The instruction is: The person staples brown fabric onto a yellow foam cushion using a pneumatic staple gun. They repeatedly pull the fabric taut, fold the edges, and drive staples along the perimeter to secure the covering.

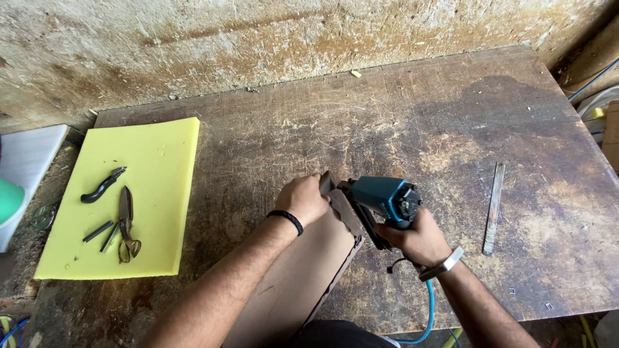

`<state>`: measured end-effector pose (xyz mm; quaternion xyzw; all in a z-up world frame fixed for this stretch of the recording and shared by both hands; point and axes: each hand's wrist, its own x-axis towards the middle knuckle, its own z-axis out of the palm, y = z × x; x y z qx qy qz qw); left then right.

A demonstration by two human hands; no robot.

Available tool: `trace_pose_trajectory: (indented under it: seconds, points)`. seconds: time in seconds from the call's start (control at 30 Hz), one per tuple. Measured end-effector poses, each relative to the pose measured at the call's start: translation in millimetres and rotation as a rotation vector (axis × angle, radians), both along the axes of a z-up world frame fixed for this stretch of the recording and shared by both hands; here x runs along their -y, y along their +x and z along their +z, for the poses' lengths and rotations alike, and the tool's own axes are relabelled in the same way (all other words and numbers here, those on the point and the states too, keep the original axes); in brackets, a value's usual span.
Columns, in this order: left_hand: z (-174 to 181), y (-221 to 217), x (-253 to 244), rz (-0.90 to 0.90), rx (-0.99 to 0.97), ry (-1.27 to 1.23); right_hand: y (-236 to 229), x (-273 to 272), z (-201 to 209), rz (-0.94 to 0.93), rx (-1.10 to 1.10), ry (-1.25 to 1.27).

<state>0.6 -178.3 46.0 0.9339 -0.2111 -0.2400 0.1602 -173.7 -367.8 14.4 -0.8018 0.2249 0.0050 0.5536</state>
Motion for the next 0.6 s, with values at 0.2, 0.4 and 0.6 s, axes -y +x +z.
trace_pose_trajectory:
  seconds: [0.2,0.4,0.6]
  points:
    - [12.4,-27.2,12.2,-0.059,0.112,0.006,-3.9,5.4,9.8,0.088,-0.061,-0.025]
    - [16.0,-44.3,18.7,-0.102,0.171,0.008,-21.5,15.8,6.1,0.094,-0.02,0.048]
    - [14.1,-51.9,21.9,-0.098,0.22,0.043,-27.9,5.8,10.4,0.088,-0.032,-0.22]
